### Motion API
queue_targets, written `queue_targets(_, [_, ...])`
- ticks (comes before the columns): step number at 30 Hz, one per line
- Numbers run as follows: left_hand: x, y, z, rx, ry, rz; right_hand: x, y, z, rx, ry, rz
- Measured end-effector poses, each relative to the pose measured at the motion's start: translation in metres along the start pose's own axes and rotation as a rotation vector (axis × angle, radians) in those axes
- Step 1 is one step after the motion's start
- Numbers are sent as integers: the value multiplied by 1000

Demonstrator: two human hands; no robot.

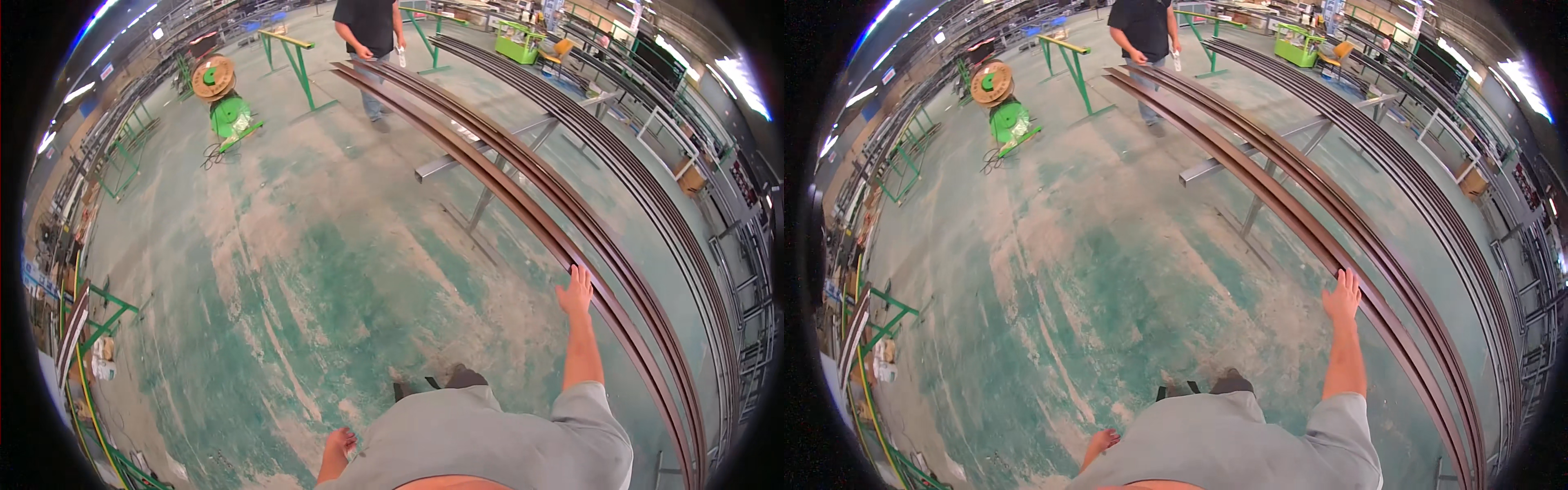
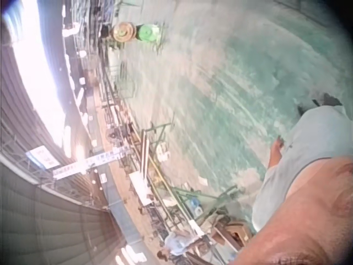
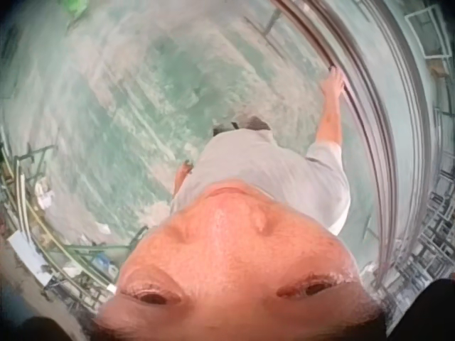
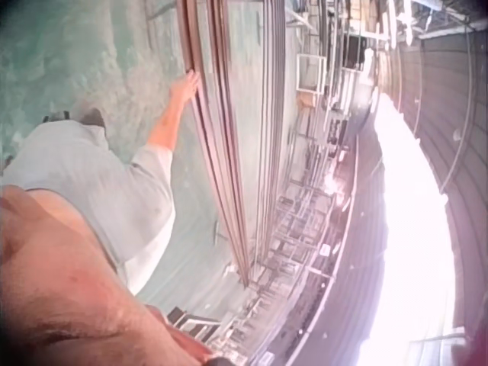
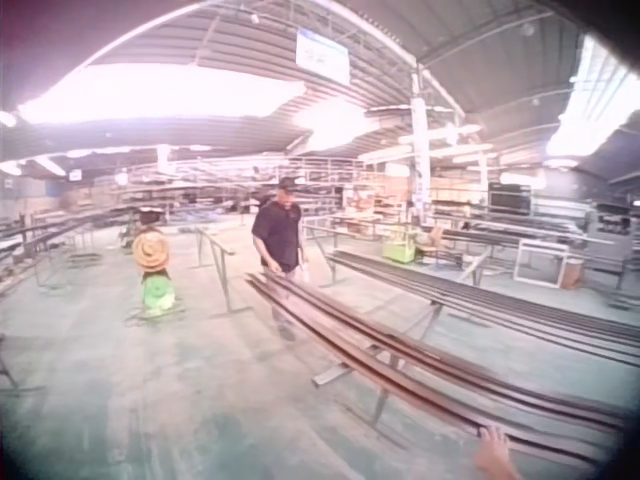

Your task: The recorder is applying protective tape or labels to long brown metal profiles on a fabrication floor.

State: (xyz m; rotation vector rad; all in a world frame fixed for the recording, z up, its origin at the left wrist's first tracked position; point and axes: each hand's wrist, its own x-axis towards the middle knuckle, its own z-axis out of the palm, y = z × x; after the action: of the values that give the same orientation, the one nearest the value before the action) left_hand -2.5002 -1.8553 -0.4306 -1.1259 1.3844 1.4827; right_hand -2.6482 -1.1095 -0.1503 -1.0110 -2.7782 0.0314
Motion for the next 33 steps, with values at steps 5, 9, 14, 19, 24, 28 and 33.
queue_targets(5, [7, 63, 35, -12, 67, -64, 1, -16, -15, 8, -34, 35])
queue_targets(9, [28, 147, 54, 72, 10, 55, 5, -17, -5, -8, 19, 14])
queue_targets(14, [8, 288, 118, 1, 31, 263, 5, -24, 0, -21, 226, 21])
queue_targets(19, [-24, 415, 176, 186, -111, 680, 11, -19, 20, -56, 371, -6])
queue_targets(24, [-61, 537, 288, 238, -81, 712, 20, -7, -2, 5, 269, -11])
queue_targets(28, [-101, 608, 369, 298, -93, 853, 28, -4, 1, 20, 248, -17])
queue_targets(33, [-133, 707, 453, 368, -164, 949, 37, 0, 7, 47, 280, 18])
